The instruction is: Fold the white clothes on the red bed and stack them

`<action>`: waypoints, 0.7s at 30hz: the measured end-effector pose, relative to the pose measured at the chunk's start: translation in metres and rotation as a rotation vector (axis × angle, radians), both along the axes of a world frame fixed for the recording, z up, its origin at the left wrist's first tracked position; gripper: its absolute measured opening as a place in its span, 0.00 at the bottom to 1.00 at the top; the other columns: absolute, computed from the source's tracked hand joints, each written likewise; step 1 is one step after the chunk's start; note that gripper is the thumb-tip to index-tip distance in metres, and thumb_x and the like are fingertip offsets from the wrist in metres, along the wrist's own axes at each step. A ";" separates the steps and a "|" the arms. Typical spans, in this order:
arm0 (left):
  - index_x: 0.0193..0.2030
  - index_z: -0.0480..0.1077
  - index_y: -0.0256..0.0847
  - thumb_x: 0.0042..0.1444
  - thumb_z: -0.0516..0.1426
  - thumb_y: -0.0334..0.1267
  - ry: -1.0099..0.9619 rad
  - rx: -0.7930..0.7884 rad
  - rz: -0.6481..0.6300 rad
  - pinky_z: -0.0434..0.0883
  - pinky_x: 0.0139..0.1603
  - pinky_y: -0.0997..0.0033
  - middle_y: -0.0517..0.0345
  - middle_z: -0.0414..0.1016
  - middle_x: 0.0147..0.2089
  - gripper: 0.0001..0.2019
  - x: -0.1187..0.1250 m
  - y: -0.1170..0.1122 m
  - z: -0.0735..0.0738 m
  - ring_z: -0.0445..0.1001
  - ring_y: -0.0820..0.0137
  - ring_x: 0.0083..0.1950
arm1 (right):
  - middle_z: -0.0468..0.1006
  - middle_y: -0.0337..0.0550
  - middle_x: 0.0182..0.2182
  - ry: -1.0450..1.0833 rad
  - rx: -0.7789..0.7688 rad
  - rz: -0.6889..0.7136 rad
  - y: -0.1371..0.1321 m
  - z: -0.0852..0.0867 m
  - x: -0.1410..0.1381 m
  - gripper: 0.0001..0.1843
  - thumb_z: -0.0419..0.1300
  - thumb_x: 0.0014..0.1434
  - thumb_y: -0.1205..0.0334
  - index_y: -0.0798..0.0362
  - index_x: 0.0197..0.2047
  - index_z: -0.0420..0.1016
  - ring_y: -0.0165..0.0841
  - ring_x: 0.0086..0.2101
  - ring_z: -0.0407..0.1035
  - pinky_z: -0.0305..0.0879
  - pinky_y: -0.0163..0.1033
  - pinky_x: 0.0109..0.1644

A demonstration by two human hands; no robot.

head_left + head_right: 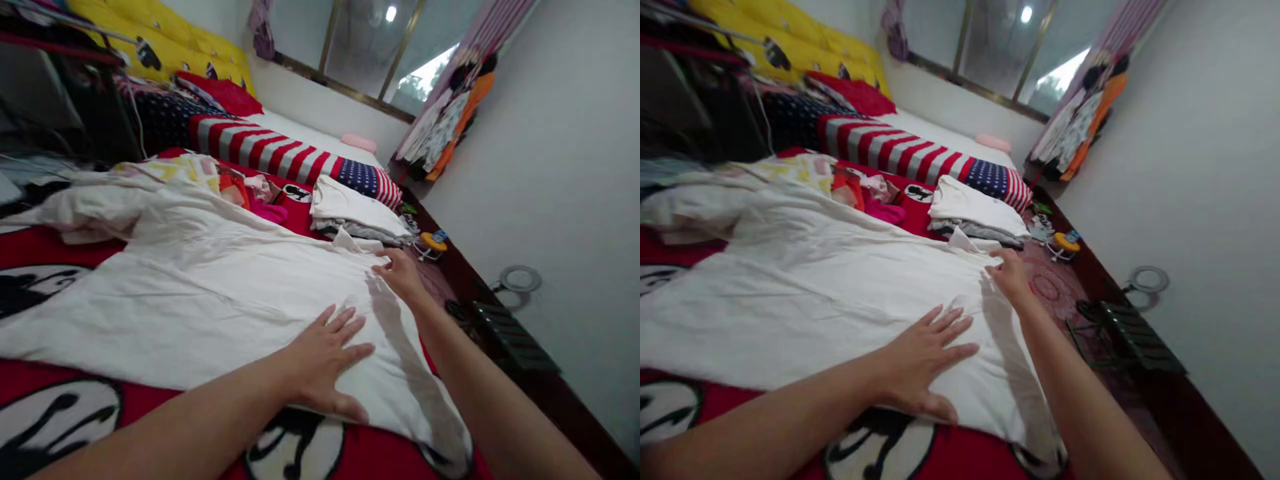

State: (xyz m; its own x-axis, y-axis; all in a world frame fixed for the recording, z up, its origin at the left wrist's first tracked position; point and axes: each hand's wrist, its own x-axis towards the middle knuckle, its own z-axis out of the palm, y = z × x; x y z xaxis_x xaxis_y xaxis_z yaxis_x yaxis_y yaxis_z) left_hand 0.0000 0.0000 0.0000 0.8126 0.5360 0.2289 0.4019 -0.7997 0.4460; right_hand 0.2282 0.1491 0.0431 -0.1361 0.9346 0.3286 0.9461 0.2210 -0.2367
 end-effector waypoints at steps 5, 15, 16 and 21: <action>0.68 0.55 0.43 0.50 0.47 0.71 -0.043 -0.016 0.009 0.36 0.69 0.43 0.40 0.42 0.73 0.45 -0.004 -0.002 0.005 0.34 0.49 0.73 | 0.75 0.49 0.50 -0.048 0.030 -0.083 0.050 0.004 -0.032 0.21 0.55 0.52 0.73 0.53 0.48 0.76 0.40 0.48 0.69 0.63 0.42 0.53; 0.67 0.58 0.42 0.51 0.48 0.70 -0.077 0.020 0.016 0.39 0.69 0.43 0.39 0.46 0.72 0.44 -0.005 0.000 0.000 0.38 0.49 0.73 | 0.75 0.45 0.23 0.053 -0.109 -0.233 0.071 0.003 -0.018 0.11 0.67 0.41 0.57 0.55 0.27 0.78 0.42 0.30 0.71 0.63 0.41 0.34; 0.67 0.58 0.42 0.51 0.48 0.70 -0.077 0.030 0.017 0.39 0.69 0.42 0.39 0.46 0.72 0.44 -0.004 0.000 -0.001 0.38 0.48 0.73 | 0.73 0.42 0.20 0.077 -0.110 -0.216 0.069 0.007 -0.016 0.10 0.66 0.41 0.57 0.55 0.26 0.77 0.39 0.28 0.69 0.62 0.39 0.31; 0.65 0.61 0.41 0.55 0.48 0.66 -0.098 0.080 0.050 0.45 0.68 0.42 0.36 0.49 0.71 0.39 0.000 0.004 -0.007 0.44 0.48 0.72 | 0.67 0.35 0.19 0.222 -0.017 -0.105 0.046 0.045 -0.013 0.13 0.61 0.45 0.53 0.56 0.29 0.75 0.30 0.23 0.62 0.54 0.33 0.26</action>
